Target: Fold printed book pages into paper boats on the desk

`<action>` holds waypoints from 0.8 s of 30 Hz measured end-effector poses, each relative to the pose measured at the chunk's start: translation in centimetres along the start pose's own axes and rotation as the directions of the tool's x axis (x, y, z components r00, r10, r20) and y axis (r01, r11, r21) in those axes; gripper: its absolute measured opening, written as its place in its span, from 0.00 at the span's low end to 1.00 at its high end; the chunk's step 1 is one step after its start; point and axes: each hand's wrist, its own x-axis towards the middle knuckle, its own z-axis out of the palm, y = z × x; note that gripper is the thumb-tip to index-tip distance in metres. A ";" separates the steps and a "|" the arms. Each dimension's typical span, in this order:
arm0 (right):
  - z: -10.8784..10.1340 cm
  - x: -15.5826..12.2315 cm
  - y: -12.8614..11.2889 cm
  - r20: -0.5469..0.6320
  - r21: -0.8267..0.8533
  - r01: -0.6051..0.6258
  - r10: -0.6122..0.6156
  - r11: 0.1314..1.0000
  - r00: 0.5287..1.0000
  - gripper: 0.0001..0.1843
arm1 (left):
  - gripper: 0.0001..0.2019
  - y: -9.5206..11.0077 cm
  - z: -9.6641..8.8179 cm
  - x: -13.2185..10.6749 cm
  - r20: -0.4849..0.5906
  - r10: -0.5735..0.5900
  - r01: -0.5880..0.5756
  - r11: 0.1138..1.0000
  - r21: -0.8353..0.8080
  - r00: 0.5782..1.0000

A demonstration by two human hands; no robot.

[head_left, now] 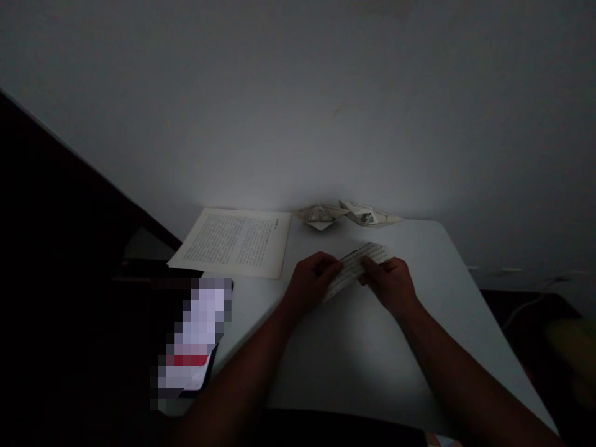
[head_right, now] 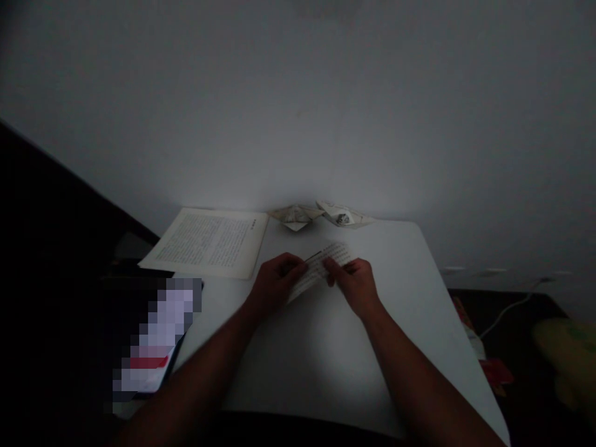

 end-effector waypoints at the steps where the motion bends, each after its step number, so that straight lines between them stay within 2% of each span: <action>1: 0.2 -0.2 -0.1 -0.033 -0.020 -0.061 0.061 0.998 0.998 0.23 | 0.12 0.0 0.2 -0.2 0.021 0.014 -0.014 1.000 0.021 1.000; 3: 0.5 -0.5 -0.6 -0.029 -0.038 -0.120 0.119 0.992 0.992 0.23 | 0.12 0.1 0.5 -0.5 0.062 0.047 -0.051 0.997 0.065 0.997; 9: 1.0 -1.2 -1.4 0.197 -0.121 -0.073 0.096 0.990 0.976 0.18 | 0.13 0.6 0.6 -0.7 0.082 0.150 -0.165 0.955 0.248 0.985; 13: 1.1 -1.2 -0.9 0.290 -0.198 -0.030 0.088 0.980 0.953 0.18 | 0.12 0.4 0.8 -0.7 0.094 0.190 -0.211 0.914 0.347 0.977; 18: 1.6 -1.1 -1.0 0.266 -0.083 -0.130 0.147 0.988 0.953 0.16 | 0.11 0.2 1.0 -0.6 0.014 0.241 -0.228 0.896 0.382 0.970; 24: 1.8 -1.2 -1.7 0.309 0.055 -0.122 0.099 0.991 0.946 0.14 | 0.11 0.3 0.9 -0.7 -0.060 0.274 -0.230 0.893 0.388 0.960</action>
